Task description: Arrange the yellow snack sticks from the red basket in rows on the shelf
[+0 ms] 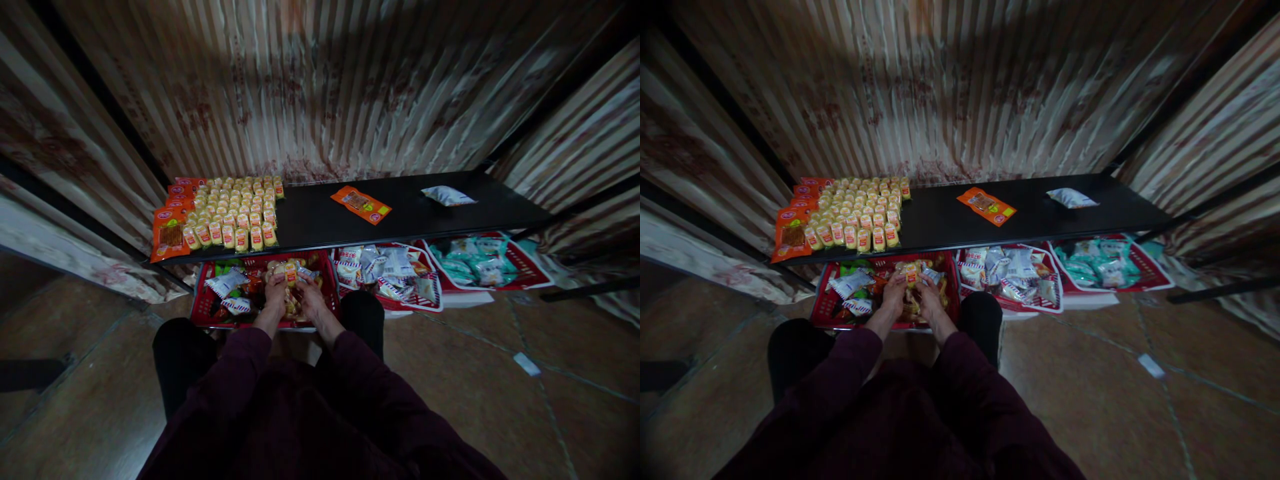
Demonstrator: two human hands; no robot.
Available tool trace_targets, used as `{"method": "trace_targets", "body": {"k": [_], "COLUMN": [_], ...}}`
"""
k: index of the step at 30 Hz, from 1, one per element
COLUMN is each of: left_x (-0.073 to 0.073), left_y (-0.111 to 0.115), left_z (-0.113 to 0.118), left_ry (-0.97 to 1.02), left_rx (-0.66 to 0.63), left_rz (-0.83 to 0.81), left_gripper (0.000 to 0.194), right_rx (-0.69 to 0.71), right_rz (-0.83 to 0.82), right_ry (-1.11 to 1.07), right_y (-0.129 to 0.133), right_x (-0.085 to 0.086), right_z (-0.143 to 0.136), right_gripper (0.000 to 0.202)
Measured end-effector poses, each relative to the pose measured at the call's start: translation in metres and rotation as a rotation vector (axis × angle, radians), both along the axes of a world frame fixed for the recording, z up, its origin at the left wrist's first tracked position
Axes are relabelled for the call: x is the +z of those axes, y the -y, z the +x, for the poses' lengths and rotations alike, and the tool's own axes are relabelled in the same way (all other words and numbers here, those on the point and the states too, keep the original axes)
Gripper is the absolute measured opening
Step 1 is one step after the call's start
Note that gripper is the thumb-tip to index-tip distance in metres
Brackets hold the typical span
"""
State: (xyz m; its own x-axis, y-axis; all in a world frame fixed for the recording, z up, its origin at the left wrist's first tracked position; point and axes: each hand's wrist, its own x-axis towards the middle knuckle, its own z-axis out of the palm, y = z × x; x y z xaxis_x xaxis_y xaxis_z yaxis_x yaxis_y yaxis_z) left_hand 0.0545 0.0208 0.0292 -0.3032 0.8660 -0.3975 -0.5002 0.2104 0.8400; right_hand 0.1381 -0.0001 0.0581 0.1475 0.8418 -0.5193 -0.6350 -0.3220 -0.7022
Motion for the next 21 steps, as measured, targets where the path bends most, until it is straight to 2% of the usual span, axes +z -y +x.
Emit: {"method": "trace_targets", "body": {"k": [10,16,21], "left_x": [0.032,0.031,0.032], "left_y": [0.000,0.000,0.001], "left_z": [0.007,0.009,0.010], "left_ry": [-0.177,-0.264,-0.246], "left_rx": [-0.015,-0.038,-0.052], "left_rz": [0.013,0.004,0.007], "left_gripper": [0.016,0.012,0.007], "right_rx": [-0.087,-0.114,-0.114], "right_rz": [0.074,0.167,0.225], "right_ry": [0.051,0.071,0.168], "right_y": [-0.004,-0.005,-0.007], "right_x": [0.010,0.008,0.002], "right_z": [-0.003,-0.005,-0.006], "right_gripper": [0.039,0.041,0.039]}}
